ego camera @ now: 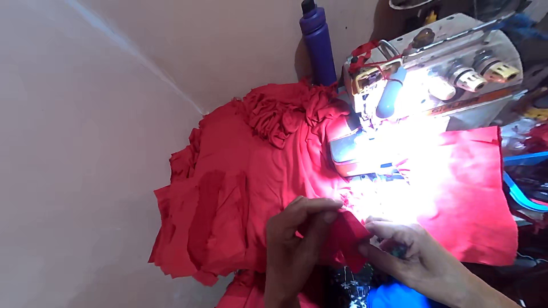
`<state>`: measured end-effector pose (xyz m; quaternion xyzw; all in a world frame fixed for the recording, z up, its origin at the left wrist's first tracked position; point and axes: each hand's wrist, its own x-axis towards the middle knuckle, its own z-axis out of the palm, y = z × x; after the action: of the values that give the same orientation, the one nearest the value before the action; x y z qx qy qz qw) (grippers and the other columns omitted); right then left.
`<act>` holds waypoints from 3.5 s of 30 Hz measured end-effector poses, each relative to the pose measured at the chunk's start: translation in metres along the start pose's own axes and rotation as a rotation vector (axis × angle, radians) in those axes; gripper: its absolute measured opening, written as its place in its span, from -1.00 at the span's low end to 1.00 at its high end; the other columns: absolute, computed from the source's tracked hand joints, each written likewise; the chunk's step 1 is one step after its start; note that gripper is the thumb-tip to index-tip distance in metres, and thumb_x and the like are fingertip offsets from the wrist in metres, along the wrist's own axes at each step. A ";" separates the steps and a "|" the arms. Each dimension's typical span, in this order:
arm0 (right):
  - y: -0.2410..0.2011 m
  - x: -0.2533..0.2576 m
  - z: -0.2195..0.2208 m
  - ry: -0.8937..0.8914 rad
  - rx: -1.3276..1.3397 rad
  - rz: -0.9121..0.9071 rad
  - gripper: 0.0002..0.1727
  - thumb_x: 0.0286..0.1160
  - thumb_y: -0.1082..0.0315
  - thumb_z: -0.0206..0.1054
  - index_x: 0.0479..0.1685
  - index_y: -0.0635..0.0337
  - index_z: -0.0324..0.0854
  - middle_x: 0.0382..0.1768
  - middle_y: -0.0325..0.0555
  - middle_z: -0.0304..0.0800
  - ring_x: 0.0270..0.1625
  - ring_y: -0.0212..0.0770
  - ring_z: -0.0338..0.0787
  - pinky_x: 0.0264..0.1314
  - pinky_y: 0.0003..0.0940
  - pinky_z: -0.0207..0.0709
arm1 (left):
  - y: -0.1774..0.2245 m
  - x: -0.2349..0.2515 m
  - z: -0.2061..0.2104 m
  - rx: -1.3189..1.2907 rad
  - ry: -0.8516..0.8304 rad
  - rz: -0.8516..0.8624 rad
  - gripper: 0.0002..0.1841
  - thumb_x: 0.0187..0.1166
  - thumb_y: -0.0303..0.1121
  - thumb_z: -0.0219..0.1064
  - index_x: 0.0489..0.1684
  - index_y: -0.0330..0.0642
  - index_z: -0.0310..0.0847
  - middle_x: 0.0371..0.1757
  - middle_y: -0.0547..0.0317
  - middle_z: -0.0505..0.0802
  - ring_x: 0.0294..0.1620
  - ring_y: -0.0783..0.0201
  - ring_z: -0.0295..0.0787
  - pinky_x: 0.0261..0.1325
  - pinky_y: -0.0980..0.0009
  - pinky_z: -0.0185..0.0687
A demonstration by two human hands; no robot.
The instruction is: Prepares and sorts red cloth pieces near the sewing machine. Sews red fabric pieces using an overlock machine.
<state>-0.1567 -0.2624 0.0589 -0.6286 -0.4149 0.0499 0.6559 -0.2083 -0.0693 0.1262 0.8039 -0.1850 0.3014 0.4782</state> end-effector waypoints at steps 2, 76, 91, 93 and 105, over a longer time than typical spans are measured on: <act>0.003 0.004 -0.003 0.006 -0.028 -0.010 -0.75 0.56 0.19 0.35 -0.22 0.22 0.76 -0.19 -0.23 0.73 -0.07 -0.73 0.68 -0.16 -0.89 0.55 | -0.004 0.007 0.004 -0.024 -0.021 0.008 -0.85 0.67 -0.41 0.31 -0.07 -0.21 0.81 -0.07 0.39 0.92 0.01 0.64 0.80 0.16 0.64 0.72; 0.051 0.035 -0.049 0.539 -0.509 0.257 -0.69 0.51 0.22 0.29 0.03 0.20 0.79 -0.44 -0.28 0.83 -0.48 -0.49 0.75 -0.36 -0.50 0.67 | -0.093 0.054 0.138 0.703 0.106 -0.243 -0.70 0.52 -0.39 0.37 0.16 -0.19 0.84 0.20 -0.01 0.89 0.33 -0.01 0.78 0.53 0.04 0.49; 0.026 -0.017 -0.064 0.477 -0.862 -0.001 -0.72 0.46 0.30 0.22 -0.22 0.15 0.89 -0.31 -0.08 0.92 -0.22 -0.21 0.85 -0.13 -0.37 0.60 | -0.159 0.139 0.075 0.626 -0.202 -0.469 -0.57 0.83 -0.19 0.08 0.56 -0.20 0.47 0.09 -0.33 0.84 0.08 -0.32 0.80 0.10 -0.31 0.60; 0.020 -0.040 -0.067 0.439 -0.867 -0.059 -0.72 0.54 0.26 0.23 -0.27 0.16 0.86 -0.37 -0.07 0.89 -0.26 -0.18 0.80 -0.13 -0.35 0.54 | -0.166 0.122 0.064 0.454 -0.128 -0.398 -0.61 0.85 -0.24 0.04 0.51 -0.17 0.51 -0.09 -0.22 0.82 -0.28 -0.05 0.77 -0.25 0.04 0.67; 0.062 -0.110 -0.062 0.275 -1.021 -0.373 -0.77 0.74 0.38 0.22 0.24 0.10 0.65 0.11 -0.03 0.82 0.29 -0.07 0.70 0.44 -0.31 0.43 | -0.058 -0.068 0.092 0.245 0.211 -0.209 -0.81 0.41 -0.58 0.31 -0.15 -0.45 0.81 -0.07 -0.03 0.89 0.09 0.39 0.82 0.27 0.56 0.68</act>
<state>-0.1623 -0.3634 -0.0395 -0.7831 -0.4012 -0.3568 0.3139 -0.1973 -0.1218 0.0100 0.8347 -0.0114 0.3531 0.4224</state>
